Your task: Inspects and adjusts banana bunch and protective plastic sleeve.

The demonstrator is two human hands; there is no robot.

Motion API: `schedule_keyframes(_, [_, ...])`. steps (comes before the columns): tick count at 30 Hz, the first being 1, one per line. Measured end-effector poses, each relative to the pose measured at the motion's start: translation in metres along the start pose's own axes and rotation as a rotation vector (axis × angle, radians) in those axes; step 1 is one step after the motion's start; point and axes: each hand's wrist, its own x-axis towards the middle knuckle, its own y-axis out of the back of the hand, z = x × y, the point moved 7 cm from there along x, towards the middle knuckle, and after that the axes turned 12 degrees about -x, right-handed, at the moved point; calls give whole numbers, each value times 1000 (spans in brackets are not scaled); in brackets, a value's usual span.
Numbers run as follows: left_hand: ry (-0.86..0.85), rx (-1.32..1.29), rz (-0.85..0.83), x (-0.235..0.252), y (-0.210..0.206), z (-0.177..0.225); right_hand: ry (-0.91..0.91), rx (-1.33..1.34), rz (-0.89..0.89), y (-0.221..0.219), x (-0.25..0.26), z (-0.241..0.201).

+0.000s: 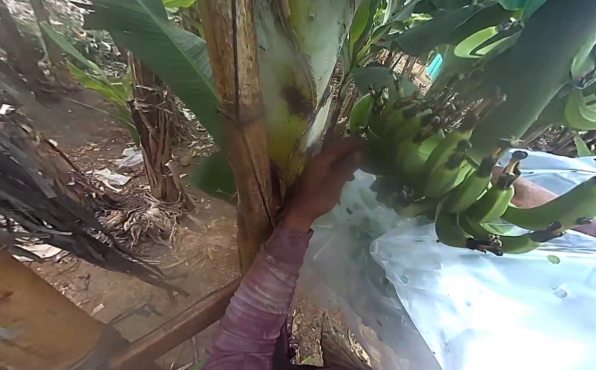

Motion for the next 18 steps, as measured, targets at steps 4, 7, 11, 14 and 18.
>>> schedule_keyframes(4, [128, -130, 103, -8, -1, -15, -372, -159, 95, -12, 1, -67])
schedule_keyframes(7, [332, -234, 126, -9, -18, -29, -228, 111, 180, -6, 0, -1])
schedule_keyframes(11, [345, -427, 211, -9, -21, -68, -309, -30, 134, 0, 1, 15])
schedule_keyframes(14, [268, -368, 326, -3, 6, -68, -190, 4, 121, 5, -2, 29])
schedule_keyframes(18, [141, -328, 258, 31, 14, -62, -325, -66, 114, -2, 3, 13])
